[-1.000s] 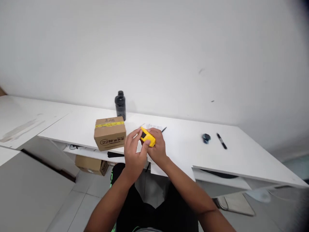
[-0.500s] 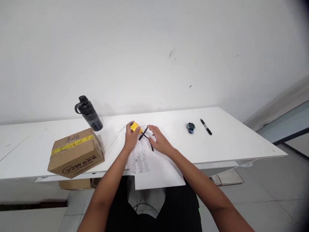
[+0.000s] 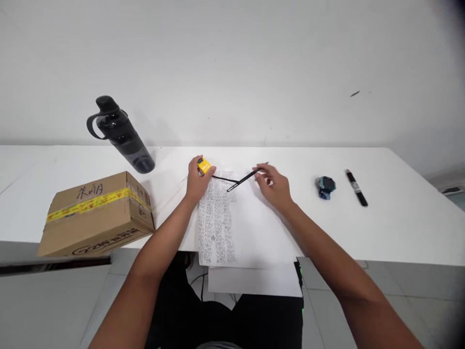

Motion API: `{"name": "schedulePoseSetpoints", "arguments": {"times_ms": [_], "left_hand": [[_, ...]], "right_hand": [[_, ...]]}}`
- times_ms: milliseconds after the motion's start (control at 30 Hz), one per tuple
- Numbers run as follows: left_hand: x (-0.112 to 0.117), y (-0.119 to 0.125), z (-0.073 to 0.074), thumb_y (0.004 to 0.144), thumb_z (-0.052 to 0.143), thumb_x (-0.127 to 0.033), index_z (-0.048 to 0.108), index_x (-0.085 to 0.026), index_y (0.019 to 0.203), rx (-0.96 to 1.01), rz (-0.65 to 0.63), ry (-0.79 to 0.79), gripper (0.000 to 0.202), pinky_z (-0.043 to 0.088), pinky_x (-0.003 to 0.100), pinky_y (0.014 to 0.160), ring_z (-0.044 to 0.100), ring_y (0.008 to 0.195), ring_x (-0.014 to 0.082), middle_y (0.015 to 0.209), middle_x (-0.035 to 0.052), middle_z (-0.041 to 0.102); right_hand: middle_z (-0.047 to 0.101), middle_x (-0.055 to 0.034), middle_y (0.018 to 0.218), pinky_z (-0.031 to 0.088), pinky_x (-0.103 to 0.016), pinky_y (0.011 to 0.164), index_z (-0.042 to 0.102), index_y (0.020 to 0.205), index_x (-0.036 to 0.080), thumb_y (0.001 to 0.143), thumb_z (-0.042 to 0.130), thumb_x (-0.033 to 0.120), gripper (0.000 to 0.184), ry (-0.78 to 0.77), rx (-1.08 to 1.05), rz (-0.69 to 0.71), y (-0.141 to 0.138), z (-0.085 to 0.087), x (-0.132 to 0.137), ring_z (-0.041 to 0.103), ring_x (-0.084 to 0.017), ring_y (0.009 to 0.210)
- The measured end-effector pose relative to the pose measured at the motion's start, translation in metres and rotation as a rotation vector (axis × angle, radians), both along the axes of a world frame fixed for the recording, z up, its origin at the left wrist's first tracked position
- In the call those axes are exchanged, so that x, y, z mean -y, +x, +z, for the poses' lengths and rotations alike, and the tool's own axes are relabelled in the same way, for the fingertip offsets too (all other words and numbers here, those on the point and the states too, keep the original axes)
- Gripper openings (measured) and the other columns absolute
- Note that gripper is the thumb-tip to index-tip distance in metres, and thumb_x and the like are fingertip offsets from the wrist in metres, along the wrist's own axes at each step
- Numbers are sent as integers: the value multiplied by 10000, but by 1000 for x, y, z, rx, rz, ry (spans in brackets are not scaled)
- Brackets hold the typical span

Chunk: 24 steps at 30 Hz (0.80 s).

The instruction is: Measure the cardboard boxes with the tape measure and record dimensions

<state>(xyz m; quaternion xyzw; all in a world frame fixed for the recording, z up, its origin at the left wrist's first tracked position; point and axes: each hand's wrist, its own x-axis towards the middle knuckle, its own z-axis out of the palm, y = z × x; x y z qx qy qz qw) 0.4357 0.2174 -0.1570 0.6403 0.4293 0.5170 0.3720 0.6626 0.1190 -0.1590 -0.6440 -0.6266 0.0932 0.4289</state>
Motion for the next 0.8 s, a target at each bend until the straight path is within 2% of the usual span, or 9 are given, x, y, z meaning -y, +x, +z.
{"name": "schedulePoseSetpoints", "arguments": {"times_ms": [67, 167, 233, 267, 367, 433, 567, 667, 800], "left_hand": [[0, 0, -1, 783, 692, -422, 493, -245, 1274, 18, -12, -35, 559, 447, 300, 932, 517, 1157, 227, 1331, 107, 483], [-1, 1, -3, 761, 713, -428, 429, -272, 1278, 44, -11, -102, 610, 492, 310, 847, 564, 1049, 199, 1346, 98, 466], [-3, 2, -6, 744, 728, -423, 387, -286, 1254, 56, -4, -105, 628, 513, 309, 806, 578, 1003, 179, 1375, 90, 434], [-3, 3, -7, 737, 734, -418, 372, -289, 1236, 62, -3, -92, 630, 521, 307, 796, 582, 1000, 174, 1388, 89, 417], [-4, 5, -9, 726, 743, -400, 337, -292, 1206, 72, -11, -48, 637, 539, 308, 794, 587, 1024, 174, 1396, 90, 397], [-4, 6, -9, 727, 741, -392, 321, -297, 1204, 69, -13, -37, 643, 547, 318, 801, 590, 1036, 177, 1381, 90, 402], [-1, 5, -6, 729, 740, -386, 310, -301, 1198, 56, -28, -29, 642, 557, 332, 805, 589, 1057, 186, 1371, 90, 394], [0, 5, -6, 721, 747, -384, 311, -304, 1192, 36, -46, -8, 647, 562, 326, 791, 587, 1062, 190, 1384, 90, 378], [0, 5, -7, 720, 747, -388, 319, -311, 1199, 15, -58, 18, 648, 566, 328, 777, 576, 1083, 204, 1388, 87, 374]], "right_hand": [[656, -93, 1157, 485, -346, 757, 448, 1265, 262, 892, 550, 494, 451, 61, -311, 11, -9, 1, 11, 654, -220, 919], [644, -14, 796, 457, -304, 649, 555, 993, 245, 811, 632, 581, 390, 58, -499, 34, -29, 2, 20, 609, -176, 723], [544, 17, 625, 410, -285, 581, 575, 810, 227, 845, 541, 644, 420, -8, -489, 118, -38, 1, 23, 524, -145, 597], [517, 23, 591, 391, -281, 560, 587, 795, 222, 874, 466, 665, 467, -65, -475, 192, -41, 1, 24, 490, -137, 563], [566, 11, 624, 370, -270, 530, 610, 910, 218, 919, 333, 668, 528, -219, -454, 361, -46, -3, 24, 464, -129, 538], [582, 1, 639, 365, -265, 522, 604, 839, 212, 912, 381, 644, 493, -260, -433, 315, -47, -4, 24, 474, -128, 544], [470, 15, 531, 337, -265, 502, 540, 598, 199, 870, 508, 580, 469, -315, -364, 168, -50, -2, 24, 493, -140, 540], [450, 23, 522, 315, -264, 492, 525, 571, 197, 851, 548, 535, 440, -336, -339, 177, -51, -1, 24, 485, -135, 530], [501, 12, 546, 299, -269, 487, 510, 550, 193, 853, 545, 499, 432, -332, -305, 204, -52, -1, 23, 433, -115, 517]]}}
